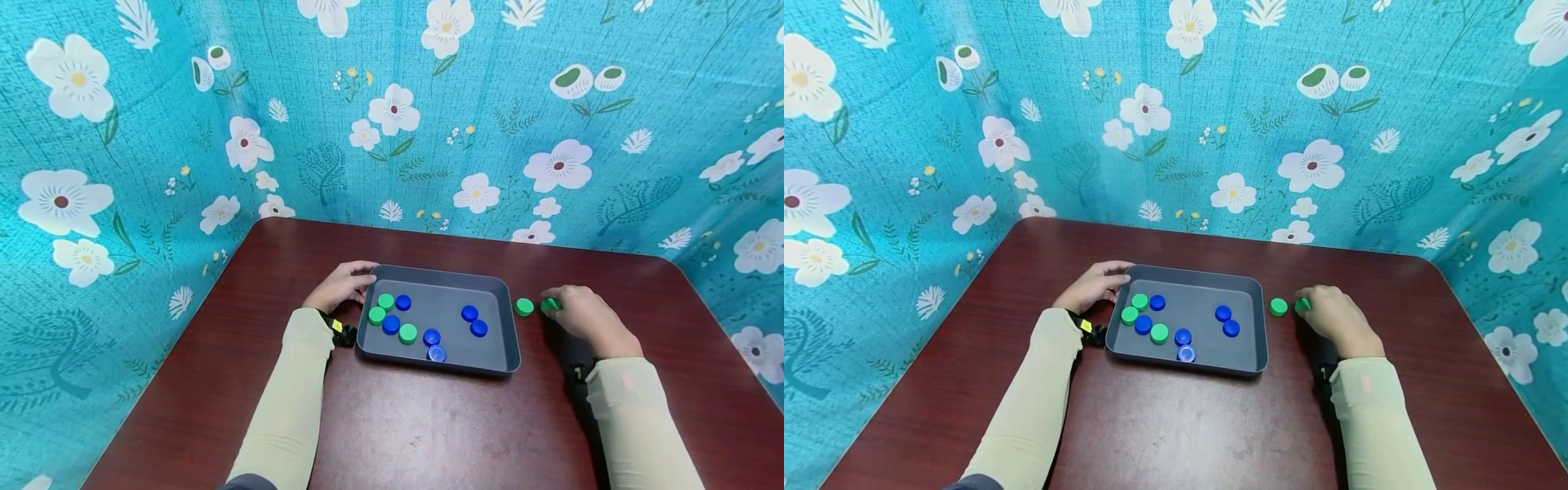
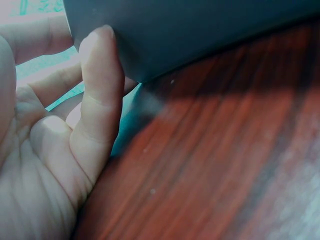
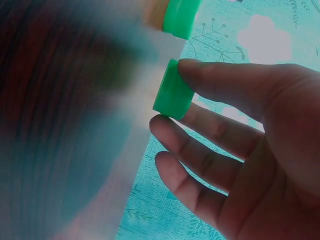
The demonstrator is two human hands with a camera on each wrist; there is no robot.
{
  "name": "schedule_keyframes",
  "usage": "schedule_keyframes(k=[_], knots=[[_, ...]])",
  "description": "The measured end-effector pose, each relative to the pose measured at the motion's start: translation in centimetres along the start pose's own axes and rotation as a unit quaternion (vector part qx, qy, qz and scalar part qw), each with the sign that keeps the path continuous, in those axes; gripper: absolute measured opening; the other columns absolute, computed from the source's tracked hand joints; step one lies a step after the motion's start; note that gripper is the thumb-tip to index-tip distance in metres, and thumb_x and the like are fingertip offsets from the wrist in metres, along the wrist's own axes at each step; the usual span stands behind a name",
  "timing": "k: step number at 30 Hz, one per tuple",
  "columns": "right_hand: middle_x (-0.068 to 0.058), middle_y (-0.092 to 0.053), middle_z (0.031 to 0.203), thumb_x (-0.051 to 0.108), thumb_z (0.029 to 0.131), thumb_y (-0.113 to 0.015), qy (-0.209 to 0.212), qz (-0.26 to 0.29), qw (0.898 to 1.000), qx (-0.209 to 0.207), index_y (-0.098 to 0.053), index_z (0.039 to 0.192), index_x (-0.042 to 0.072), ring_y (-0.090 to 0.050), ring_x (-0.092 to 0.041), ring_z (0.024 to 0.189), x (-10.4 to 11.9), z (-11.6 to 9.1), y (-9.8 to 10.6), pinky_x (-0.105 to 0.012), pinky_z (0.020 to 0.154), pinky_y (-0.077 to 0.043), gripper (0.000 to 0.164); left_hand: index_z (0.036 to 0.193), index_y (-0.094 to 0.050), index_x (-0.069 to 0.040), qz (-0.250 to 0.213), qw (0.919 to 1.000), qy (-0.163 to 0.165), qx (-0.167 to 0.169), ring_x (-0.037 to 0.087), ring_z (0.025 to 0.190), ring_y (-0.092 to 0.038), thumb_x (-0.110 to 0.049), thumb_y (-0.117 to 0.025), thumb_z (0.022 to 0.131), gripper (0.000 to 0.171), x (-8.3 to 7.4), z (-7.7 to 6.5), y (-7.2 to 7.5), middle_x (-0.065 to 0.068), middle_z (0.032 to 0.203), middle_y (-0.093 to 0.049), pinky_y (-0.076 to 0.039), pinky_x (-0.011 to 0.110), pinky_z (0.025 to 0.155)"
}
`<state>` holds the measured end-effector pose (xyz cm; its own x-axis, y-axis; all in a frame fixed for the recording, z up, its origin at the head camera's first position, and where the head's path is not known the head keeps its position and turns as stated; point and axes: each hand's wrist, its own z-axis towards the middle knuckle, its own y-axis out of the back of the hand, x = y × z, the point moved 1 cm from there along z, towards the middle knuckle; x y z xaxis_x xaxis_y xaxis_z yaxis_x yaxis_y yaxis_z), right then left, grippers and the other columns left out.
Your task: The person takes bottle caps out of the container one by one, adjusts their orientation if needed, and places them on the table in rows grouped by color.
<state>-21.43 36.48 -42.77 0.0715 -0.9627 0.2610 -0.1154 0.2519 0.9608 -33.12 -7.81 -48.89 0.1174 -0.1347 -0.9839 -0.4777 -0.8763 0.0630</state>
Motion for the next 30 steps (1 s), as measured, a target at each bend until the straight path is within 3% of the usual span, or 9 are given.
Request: schedule_keyframes(k=[30], knots=[[-0.024,-0.061,0.113,0.012,0.088,-0.070,-0.008,0.005,1.000,0.015,-0.065,0.123,-0.002,-0.052,-0.036,0.096,-0.83,0.60,-0.89,-0.060,0.082,-0.048,0.037,0.135,-0.057,-0.010,0.008,1.0000,-0.003,0.002,0.021,0.066,-0.057,-0.015,-0.060,0.098,0.038,0.04,0.13,0.06,0.015,0.087,-0.063,-0.057,0.035,0.063]])
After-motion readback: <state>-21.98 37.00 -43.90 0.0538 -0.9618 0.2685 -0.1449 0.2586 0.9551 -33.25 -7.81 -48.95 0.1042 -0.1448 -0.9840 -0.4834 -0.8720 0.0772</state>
